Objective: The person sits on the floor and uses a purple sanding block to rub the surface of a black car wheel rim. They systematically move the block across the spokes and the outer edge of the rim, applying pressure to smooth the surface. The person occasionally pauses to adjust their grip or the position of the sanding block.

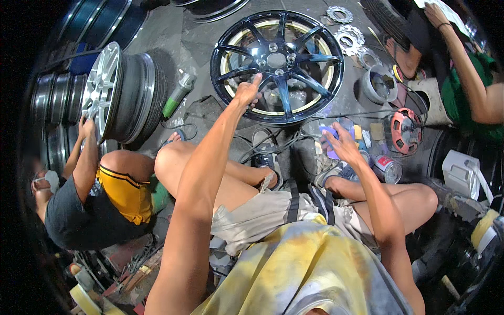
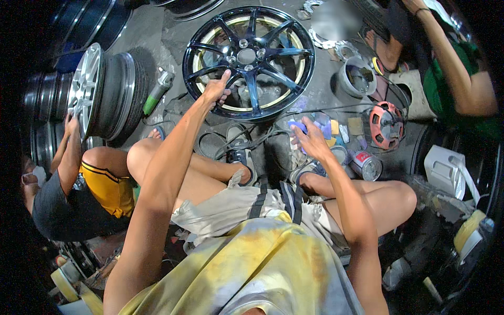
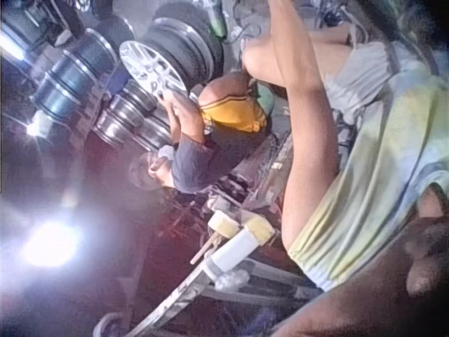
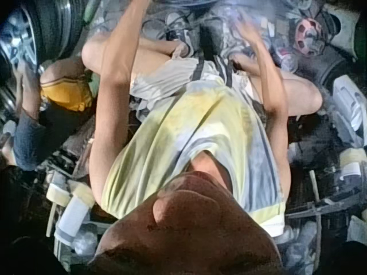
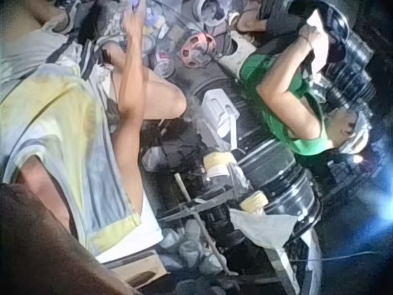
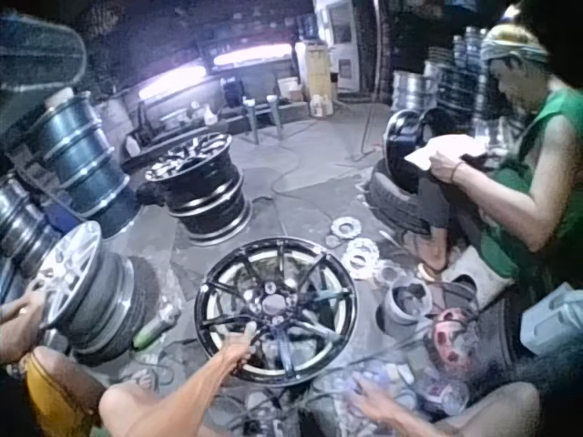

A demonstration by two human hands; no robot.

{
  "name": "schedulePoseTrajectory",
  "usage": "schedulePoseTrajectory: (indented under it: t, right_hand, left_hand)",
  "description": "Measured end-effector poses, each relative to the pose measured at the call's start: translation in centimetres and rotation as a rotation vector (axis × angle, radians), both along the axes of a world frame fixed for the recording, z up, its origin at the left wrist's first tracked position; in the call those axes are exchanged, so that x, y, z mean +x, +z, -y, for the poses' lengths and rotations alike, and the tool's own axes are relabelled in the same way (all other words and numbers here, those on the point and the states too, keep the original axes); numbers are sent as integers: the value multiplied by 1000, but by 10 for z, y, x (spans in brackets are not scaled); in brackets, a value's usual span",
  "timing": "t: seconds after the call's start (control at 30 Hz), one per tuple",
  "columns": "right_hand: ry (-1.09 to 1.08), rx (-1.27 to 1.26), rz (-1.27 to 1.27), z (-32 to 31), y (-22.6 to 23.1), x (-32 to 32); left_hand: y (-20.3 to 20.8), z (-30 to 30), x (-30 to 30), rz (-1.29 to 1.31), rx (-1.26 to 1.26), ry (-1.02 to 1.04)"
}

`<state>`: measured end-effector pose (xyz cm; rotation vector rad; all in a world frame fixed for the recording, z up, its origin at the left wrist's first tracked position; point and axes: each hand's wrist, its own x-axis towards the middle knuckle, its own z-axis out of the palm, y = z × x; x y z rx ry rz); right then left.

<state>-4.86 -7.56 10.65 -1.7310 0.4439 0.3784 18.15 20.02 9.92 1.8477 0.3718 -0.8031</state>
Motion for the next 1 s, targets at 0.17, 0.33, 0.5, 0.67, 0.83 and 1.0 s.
schedulePoseTrajectory:
  t: [0.17,0.33,0.5,0.67,0.83,1.0]
  right_hand:
    - [48,-378,220,16,23,11]
    - [-63,-550,180,36,55,0]
    - [-101,-753,402,53,36,-11]
    - [-226,-580,277,67,47,-14]
    - [-175,-371,264,61,57,-10]
    - [-283,157,123,41,51,-13]
  left_hand:
    - [-14,80,-49,-21,-170,253]
    - [-28,153,-73,-125,-393,368]
    - [-80,125,-48,174,4,-90]
    - [14,100,-52,545,221,-851]
    - [12,85,-57,550,228,-989]
    - [18,94,-47,530,218,-762]
